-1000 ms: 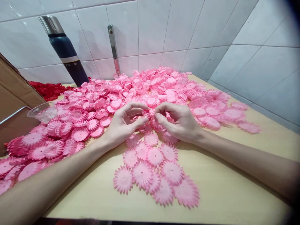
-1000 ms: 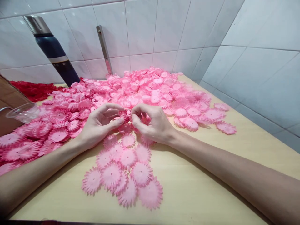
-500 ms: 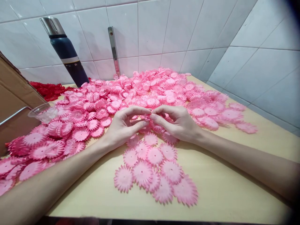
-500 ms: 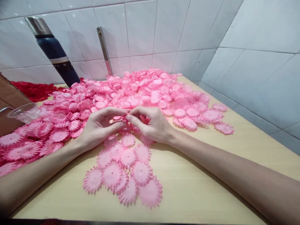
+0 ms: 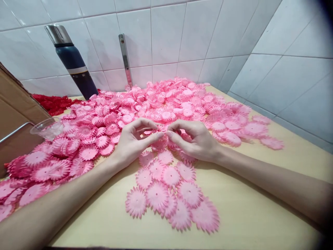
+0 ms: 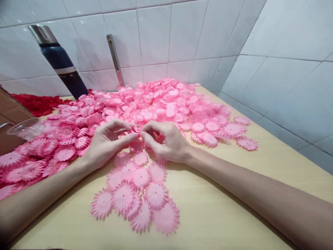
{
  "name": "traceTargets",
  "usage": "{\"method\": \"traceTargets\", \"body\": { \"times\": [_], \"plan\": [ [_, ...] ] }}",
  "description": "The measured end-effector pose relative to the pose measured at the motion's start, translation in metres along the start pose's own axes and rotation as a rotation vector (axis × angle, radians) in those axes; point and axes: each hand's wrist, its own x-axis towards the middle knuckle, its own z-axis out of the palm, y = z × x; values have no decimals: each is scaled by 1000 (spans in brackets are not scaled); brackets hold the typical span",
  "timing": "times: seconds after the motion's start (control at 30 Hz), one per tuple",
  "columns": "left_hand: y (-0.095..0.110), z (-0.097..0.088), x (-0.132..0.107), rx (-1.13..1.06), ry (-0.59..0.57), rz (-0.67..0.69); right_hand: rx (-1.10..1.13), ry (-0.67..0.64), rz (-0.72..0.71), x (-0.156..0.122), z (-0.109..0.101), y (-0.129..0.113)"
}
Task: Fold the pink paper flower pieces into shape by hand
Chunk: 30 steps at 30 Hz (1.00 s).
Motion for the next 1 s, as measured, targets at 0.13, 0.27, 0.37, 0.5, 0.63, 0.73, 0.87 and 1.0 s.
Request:
{"method": "traceTargets", "body": {
  "times": [0.13, 0.27, 0.37, 0.5, 0.63, 0.73, 0.87, 1.0],
  "plan": [
    [0, 0, 2, -87, 54, -69, -34, 44, -38, 0, 0, -1],
    [1, 1, 2, -218, 59, -139, -83, 49, -92, 1, 1, -2],
    [0, 1, 3, -231, 84, -148, -141, 1, -184, 0, 1, -2],
    [-2, 0, 2, -160, 51, -83, -138, -51, -176, 0, 0, -2],
    [-2, 1, -1, -78, -52, -10, -71, -53, -138, 0, 0, -2],
    [-1, 2, -2, -67, -104, 35, -86, -13, -154, 0, 1, 0],
    [-1, 2, -2, -69, -84, -2, -135, 51, -135, 1, 3, 1],
    [-2, 3, -2, -72, -87, -19, -155, 74, -169, 0, 3, 2]
  ]
}}
